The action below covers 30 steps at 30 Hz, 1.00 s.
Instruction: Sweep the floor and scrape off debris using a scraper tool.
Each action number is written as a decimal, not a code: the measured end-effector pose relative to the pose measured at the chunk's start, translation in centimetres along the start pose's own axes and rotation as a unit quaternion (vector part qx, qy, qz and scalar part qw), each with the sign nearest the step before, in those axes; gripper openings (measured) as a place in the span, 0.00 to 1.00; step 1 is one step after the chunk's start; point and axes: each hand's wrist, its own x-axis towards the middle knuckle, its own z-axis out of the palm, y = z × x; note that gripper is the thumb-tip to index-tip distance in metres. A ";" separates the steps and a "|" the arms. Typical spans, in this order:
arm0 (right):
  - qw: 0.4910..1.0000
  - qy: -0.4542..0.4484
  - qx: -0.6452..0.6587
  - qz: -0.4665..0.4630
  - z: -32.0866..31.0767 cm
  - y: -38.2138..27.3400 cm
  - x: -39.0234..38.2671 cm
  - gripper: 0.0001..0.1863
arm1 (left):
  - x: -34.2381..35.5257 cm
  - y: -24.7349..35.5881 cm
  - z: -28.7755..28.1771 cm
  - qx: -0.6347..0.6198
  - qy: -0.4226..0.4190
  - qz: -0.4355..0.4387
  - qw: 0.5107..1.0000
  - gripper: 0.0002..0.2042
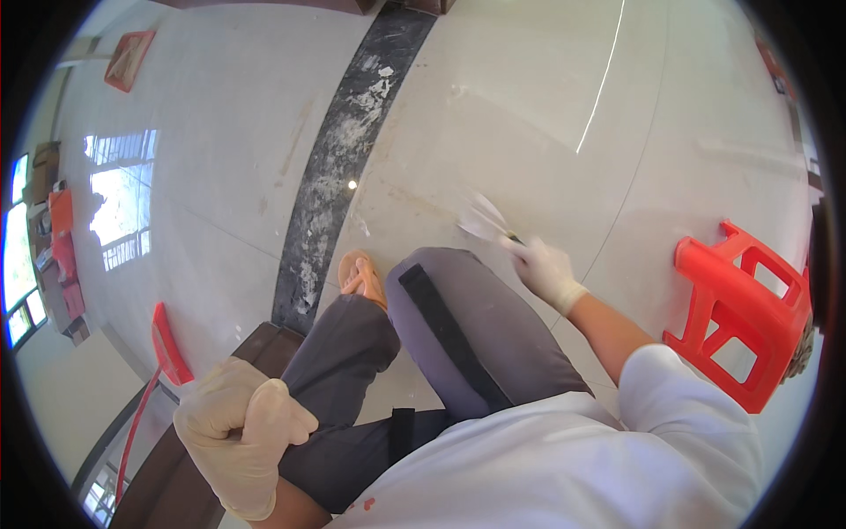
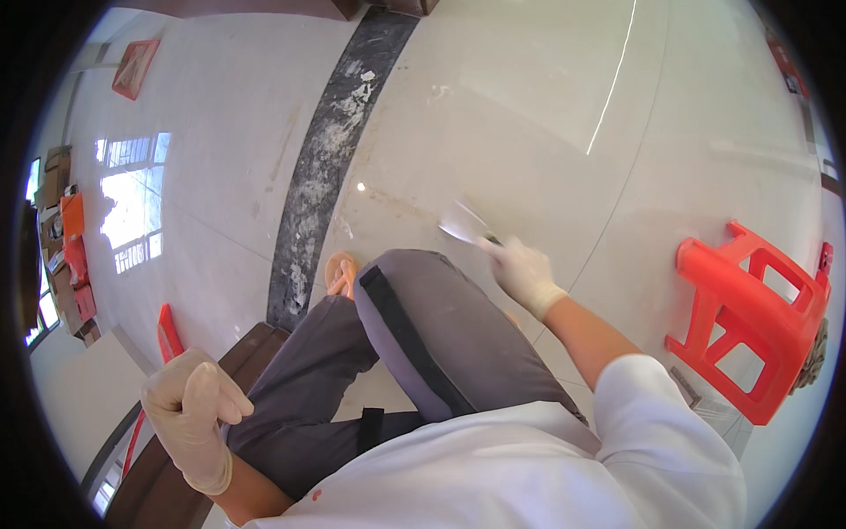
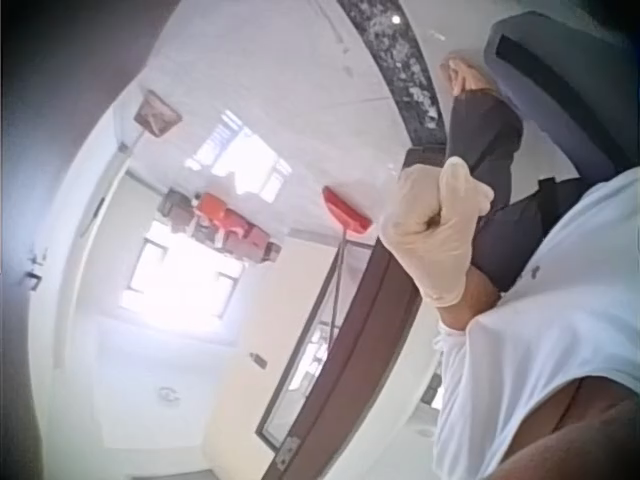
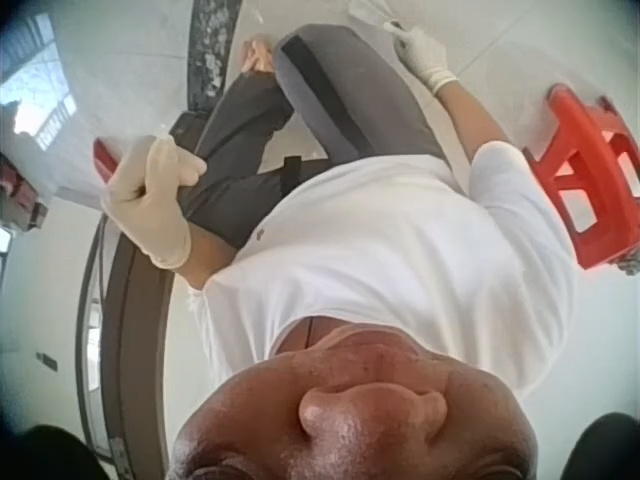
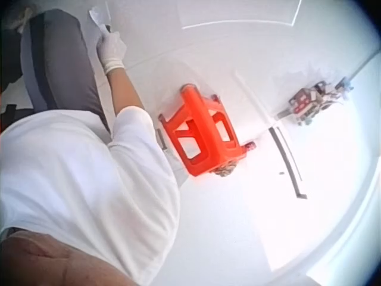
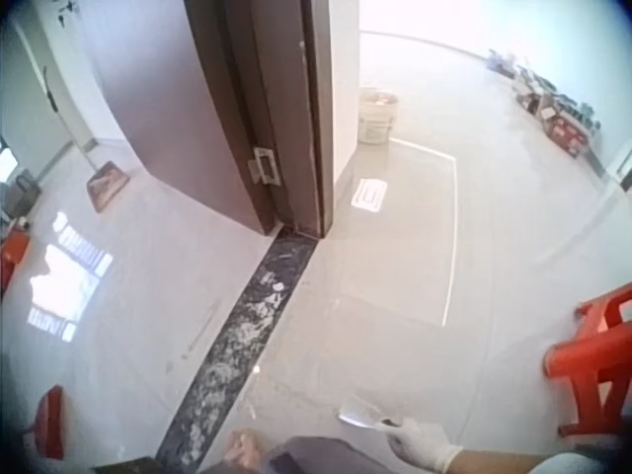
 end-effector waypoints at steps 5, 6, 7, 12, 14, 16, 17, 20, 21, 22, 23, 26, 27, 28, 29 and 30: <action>0.996 -0.012 0.026 0.079 0.9 3.1 -6.3 0.16 | 0.0 -0.4 -0.4 -0.020 0.003 -0.003 1.000 0.20; 0.996 -0.012 0.027 0.082 0.8 2.7 -5.8 0.16 | 0.1 -0.2 -0.3 -0.017 0.001 0.013 1.000 0.20; 0.997 -0.009 0.024 0.074 0.7 2.0 -4.4 0.16 | 0.1 0.0 0.1 -0.017 -0.002 0.014 1.000 0.20; 0.997 -0.008 0.026 0.075 1.0 2.6 -5.8 0.15 | 0.6 -0.8 0.0 -0.005 0.005 -0.025 1.000 0.21; 0.997 -0.007 0.013 0.072 1.0 2.6 -5.5 0.16 | 0.5 -0.5 -0.1 -0.014 0.011 -0.026 1.000 0.21; 0.998 -0.007 -0.015 0.063 0.6 2.5 -4.8 0.17 | 0.2 -0.2 0.1 -0.024 0.016 -0.030 0.999 0.21; 0.998 -0.006 -0.016 0.066 0.5 2.3 -4.1 0.17 | 0.3 -0.2 0.1 -0.018 0.004 -0.005 1.000 0.21; 0.999 0.023 0.004 0.041 0.6 2.2 -3.2 0.17 | 0.4 -0.1 0.6 0.004 -0.013 0.008 1.000 0.20; 0.998 0.002 0.008 0.064 0.6 2.7 -4.7 0.16 | 0.4 -0.2 0.6 0.021 -0.019 -0.005 1.000 0.20; 0.996 -0.019 0.011 0.088 0.8 3.2 -5.6 0.15 | 0.5 -0.4 0.4 0.024 -0.019 -0.006 1.000 0.20; 0.994 -0.025 0.021 0.104 0.6 3.8 -6.4 0.15 | 0.5 -0.4 0.3 -0.001 -0.007 -0.005 1.000 0.20; 0.998 0.015 -0.025 0.064 0.4 2.8 -3.9 0.16 | 0.4 0.5 0.4 -0.023 -0.008 -0.024 0.999 0.16; 0.998 0.016 -0.025 0.064 0.4 2.7 -4.0 0.16 | 0.4 0.8 0.2 -0.019 -0.018 -0.040 0.999 0.13; 0.998 0.028 -0.017 0.059 0.3 2.7 -4.1 0.17 | 0.2 0.9 0.4 -0.019 -0.017 -0.039 0.999 0.13; 0.998 0.043 -0.006 0.051 0.4 2.1 -3.9 0.18 | 0.1 0.9 0.5 0.004 -0.024 -0.027 0.999 0.16; 0.998 0.044 -0.004 0.052 0.6 2.3 -4.5 0.18 | 0.3 0.5 0.8 0.027 -0.037 -0.016 0.999 0.20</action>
